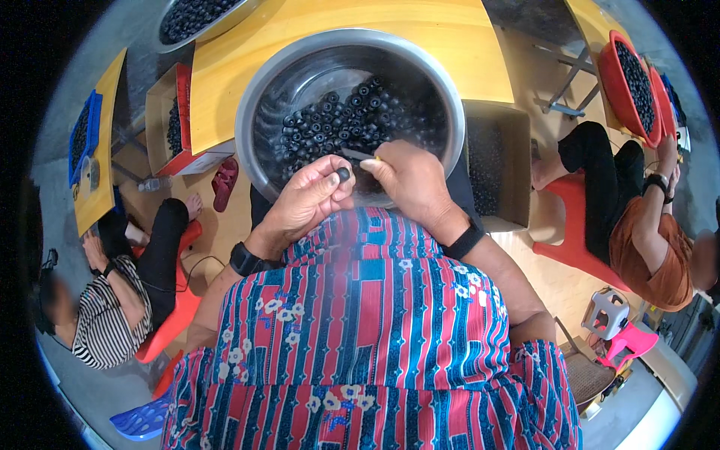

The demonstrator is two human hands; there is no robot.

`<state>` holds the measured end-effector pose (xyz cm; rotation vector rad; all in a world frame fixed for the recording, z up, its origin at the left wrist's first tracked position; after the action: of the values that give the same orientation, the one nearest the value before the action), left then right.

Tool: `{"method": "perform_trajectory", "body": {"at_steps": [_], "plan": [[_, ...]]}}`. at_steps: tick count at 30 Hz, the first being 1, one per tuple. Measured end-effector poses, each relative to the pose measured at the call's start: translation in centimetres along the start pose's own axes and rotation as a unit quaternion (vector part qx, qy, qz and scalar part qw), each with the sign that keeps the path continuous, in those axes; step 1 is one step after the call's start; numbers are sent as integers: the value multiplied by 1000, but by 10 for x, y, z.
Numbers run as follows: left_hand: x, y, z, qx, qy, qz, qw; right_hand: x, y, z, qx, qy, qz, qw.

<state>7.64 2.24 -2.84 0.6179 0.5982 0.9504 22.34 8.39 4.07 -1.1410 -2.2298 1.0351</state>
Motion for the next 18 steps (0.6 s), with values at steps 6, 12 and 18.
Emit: {"method": "perform_trajectory", "body": {"at_steps": [6, 12, 18], "plan": [[1, 0, 1, -37, 22, 2, 999, -1, 6, -1, 83, 32, 43, 995], [3, -6, -3, -62, 32, -1, 998, 0, -12, 5, 163, 1, -22, 986], [5, -10, -6, -65, -12, 10, 998, 0, -14, 9, 122, -1, -65, 990]]}}
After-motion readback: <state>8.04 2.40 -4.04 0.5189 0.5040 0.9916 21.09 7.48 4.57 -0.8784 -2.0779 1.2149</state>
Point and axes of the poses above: each hand's wrist, its own x-axis towards the middle knuckle, its own z-axis out of the palm, y = z × x, the point moved 5 cm from there along x, towards the middle knuckle, and after that the axes turned 10 degrees about x, right-handed, at the moved point
